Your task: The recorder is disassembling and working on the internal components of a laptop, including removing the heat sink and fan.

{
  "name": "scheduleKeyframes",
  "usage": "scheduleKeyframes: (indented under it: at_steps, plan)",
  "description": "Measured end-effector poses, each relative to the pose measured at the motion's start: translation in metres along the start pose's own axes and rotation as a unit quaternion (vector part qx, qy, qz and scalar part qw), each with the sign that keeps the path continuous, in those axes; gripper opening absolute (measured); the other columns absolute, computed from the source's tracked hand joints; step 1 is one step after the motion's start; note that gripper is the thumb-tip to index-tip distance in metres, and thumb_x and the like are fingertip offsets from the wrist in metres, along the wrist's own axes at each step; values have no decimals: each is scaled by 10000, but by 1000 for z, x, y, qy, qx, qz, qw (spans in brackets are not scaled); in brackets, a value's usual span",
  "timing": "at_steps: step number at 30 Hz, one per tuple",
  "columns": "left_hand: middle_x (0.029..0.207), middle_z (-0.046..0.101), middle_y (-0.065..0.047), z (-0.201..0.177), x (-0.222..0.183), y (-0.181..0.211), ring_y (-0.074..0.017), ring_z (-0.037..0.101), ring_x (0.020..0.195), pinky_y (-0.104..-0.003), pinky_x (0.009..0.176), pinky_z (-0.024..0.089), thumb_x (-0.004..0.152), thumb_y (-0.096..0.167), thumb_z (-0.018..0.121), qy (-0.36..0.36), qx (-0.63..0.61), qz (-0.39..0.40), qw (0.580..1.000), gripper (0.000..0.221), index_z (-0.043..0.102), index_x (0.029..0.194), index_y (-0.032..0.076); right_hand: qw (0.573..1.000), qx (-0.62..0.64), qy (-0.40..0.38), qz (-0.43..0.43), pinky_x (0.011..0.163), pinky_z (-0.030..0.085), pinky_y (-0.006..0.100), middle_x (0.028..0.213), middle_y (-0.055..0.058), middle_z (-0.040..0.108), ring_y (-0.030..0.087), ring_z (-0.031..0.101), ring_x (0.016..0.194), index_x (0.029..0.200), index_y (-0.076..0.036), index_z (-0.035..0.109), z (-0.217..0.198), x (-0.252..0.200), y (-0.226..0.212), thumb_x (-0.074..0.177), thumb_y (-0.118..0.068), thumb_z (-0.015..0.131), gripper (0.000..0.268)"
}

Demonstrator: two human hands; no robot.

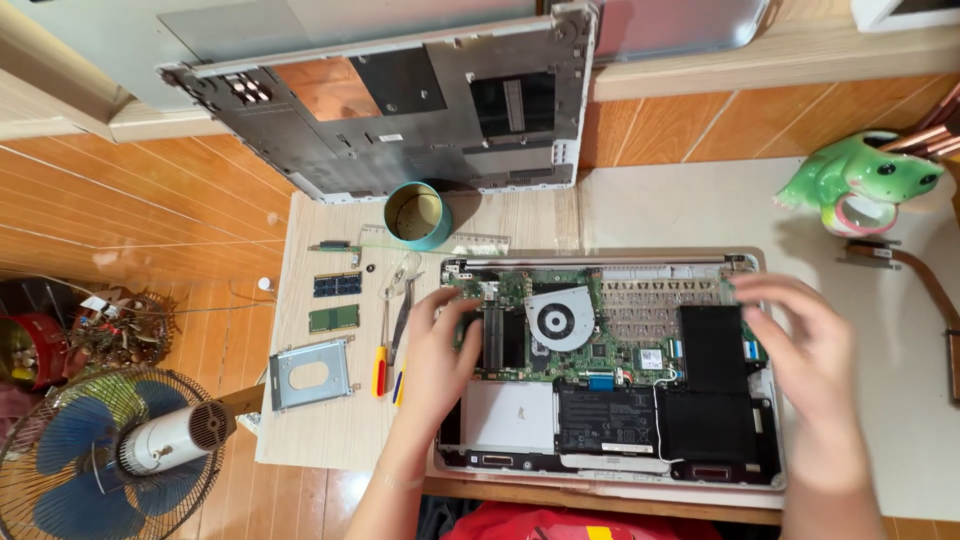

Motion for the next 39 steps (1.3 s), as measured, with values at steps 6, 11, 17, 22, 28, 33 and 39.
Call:
scheduleKeyframes:
  at_steps: [6,11,17,22,28,33,39]
  plan:
    - [1399,564,-192,-2,-81,-52,-404,537,1281,-461,1053,449,895,159,693,30,55,-66,996,398,650,1282,76,936,-226,113,246,863,466,346,1373,197,572,247,548,1109,1392,25,592,-40,-95,43,889,-52,725,526]
    - [1490,494,-212,13,-102,-47,-420,495,1356,-464,1096,421,901,171,688,0,28,-89,996,455,620,1340,74,962,-118,120,216,864,468,284,1367,144,631,157,565,1109,1471,47,496,-45,-144,105,943,-116,676,581]
    - [1575,367,-280,22,-97,-34,-472,425,1403,-479,1116,385,898,172,689,-17,17,-81,996,490,618,1373,75,958,-101,177,201,943,467,269,1361,138,647,127,556,1069,1480,56,519,-20,-139,92,953,-40,687,561]
    - [1586,335,-298,20,-93,-35,-487,411,1410,-485,1116,381,893,196,702,-21,18,-60,998,494,624,1363,68,957,-83,193,200,922,477,256,1337,134,653,114,554,1046,1454,57,544,-17,-133,84,941,6,682,534]
    - [1594,305,-310,18,-84,-45,-487,411,1410,-487,1098,404,882,240,719,-17,32,-60,998,497,639,1341,66,966,-39,177,183,927,476,247,1311,106,660,95,568,1070,1420,60,549,-4,-117,65,941,35,650,490]
    - [1609,289,-314,7,-74,-53,-493,400,1425,-489,1117,395,868,260,741,-18,41,-51,998,516,641,1336,66,967,0,170,190,921,490,234,1275,93,668,92,578,1043,1360,57,591,10,-110,58,954,42,628,407]
    - [1602,289,-324,8,-69,-56,-490,404,1413,-488,1119,386,868,262,750,-19,46,-50,998,533,631,1349,64,958,4,192,214,929,484,240,1156,111,653,101,586,1006,1325,48,656,7,-120,78,980,76,612,348]
Point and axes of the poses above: each hand's wrist, its own x-axis towards the middle knuckle, its own z-axis out of the palm, y = z × x, the point moved 4 cm from there along x, towards the middle knuckle
